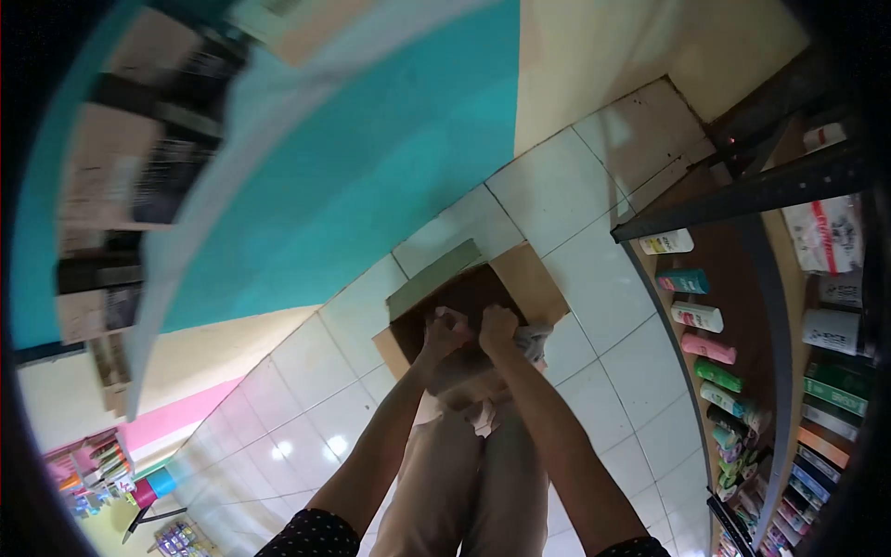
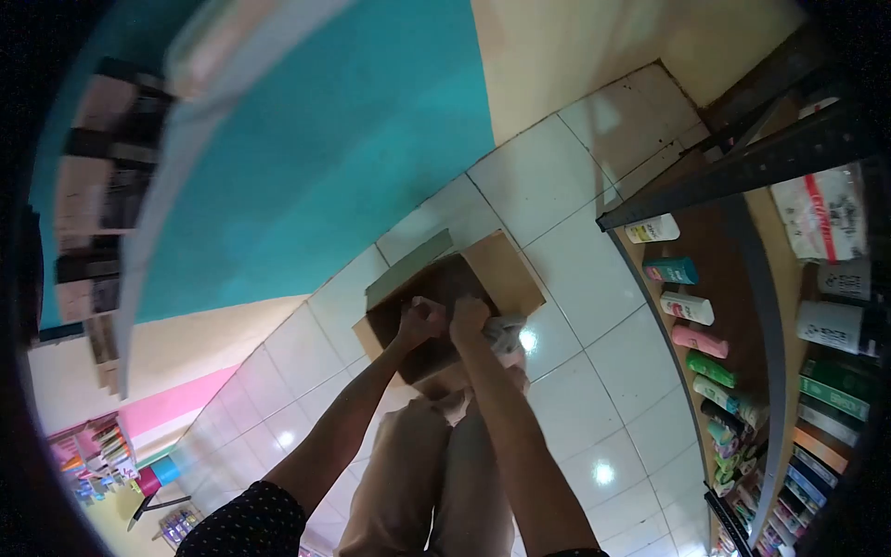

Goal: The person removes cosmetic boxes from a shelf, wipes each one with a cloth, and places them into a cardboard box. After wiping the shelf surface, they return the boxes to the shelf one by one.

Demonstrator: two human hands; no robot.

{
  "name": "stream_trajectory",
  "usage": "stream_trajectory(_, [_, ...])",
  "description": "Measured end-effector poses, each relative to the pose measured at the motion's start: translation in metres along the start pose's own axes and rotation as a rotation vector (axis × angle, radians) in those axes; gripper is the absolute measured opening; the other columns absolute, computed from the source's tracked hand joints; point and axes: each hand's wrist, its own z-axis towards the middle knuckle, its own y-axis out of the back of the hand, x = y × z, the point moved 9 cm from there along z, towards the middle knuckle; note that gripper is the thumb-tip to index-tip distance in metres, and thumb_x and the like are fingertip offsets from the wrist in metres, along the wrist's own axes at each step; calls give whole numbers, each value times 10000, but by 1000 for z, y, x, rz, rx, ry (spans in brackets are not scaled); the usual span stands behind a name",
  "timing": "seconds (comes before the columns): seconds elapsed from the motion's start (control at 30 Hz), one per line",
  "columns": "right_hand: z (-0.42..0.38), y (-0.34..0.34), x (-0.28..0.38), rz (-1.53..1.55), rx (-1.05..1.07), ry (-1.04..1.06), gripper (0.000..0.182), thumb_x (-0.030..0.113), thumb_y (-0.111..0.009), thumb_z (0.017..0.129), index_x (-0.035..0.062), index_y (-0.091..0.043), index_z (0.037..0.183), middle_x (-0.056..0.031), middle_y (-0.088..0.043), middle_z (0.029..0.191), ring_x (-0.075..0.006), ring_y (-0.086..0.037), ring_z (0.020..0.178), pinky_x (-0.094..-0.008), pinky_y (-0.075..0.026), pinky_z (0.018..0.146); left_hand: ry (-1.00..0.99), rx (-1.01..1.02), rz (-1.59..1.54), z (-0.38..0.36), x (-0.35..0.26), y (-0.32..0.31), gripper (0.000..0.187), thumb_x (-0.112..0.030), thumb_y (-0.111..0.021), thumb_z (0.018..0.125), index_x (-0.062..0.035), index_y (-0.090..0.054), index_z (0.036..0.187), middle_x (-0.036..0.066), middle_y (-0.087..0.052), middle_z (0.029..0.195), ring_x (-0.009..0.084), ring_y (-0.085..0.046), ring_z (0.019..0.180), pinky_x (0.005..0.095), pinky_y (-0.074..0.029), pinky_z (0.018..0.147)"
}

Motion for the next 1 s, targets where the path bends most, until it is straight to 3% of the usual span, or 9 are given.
stream_trajectory(0.17, [23,-23,8,-61,255,30,208,164,-552,744,93,-602,933,-93,-574,992,-246,-571,906,-325,-491,690,39,64,-490,63,103,-49,388,-333,-646,639,-17,-527,829,142,-544,805,254,-518,677,306,-435,693])
stream_trajectory(0.27, [28,-25,13,-70,220,110,221,150,-550,745,90,-597,952,-98,-570,1004,-248,-568,913,-323,-489,703,-97,-101,-91,23,23,-10,346,-305,-623,650,-26,-496,810,153,-539,817,278,-518,823,347,-413,774])
stream_trajectory(0.33, [29,-23,17,-55,164,138,215,144,-563,735,82,-594,939,-105,-576,982,-254,-570,900,-330,-487,703,-131,85,163,17,25,-22,429,-308,-620,642,-14,-503,932,209,-498,997,334,-430,1027,407,-343,880])
stream_trajectory(0.43, [28,-21,21,-58,95,163,209,134,-583,720,71,-591,919,-116,-584,949,-264,-574,881,-340,-483,704,-147,-4,27,18,34,-23,557,-286,-607,655,1,-432,1099,251,-327,1215,389,-283,1142,435,-260,951])
stream_trajectory(0.53, [17,-4,22,-74,43,168,206,128,-596,709,63,-588,905,-123,-590,927,-270,-576,868,-347,-480,705,-442,-255,647,15,31,-35,687,-243,-605,665,14,-292,1220,253,-160,1309,422,-208,1178,464,-234,971])
stream_trajectory(0.67, [-38,76,15,330,-223,236,197,175,-615,714,5,-581,807,-128,-603,841,-245,-585,788,-333,-460,692,-366,-224,758,8,23,-35,703,-211,-588,689,25,-226,1243,248,-146,1317,420,-158,1204,475,-217,981])
stream_trajectory(0.77, [-86,126,-18,835,-302,276,233,189,-642,706,-17,-589,800,-102,-606,800,-180,-573,746,-301,-443,673,-236,-72,842,-20,-33,-21,689,-211,-580,718,28,-215,1250,243,-134,1325,431,-155,1207,479,-212,982])
stream_trajectory(0.83, [-122,155,-48,1207,-269,265,235,180,-650,704,-18,-600,819,-67,-600,769,-121,-541,723,-269,-424,665,-45,-142,407,-51,-76,16,645,-211,-562,750,24,-230,1251,238,-206,1301,399,-201,1203,453,-245,972])
stream_trajectory(1.0, [-258,245,-104,1216,-400,73,197,163,-619,702,-28,-581,733,-63,-574,675,-109,-519,655,-252,-410,618,-579,-307,14,-192,-280,110,577,-105,-574,725,4,-299,1221,237,-370,1202,359,-371,1121,416,-305,936])
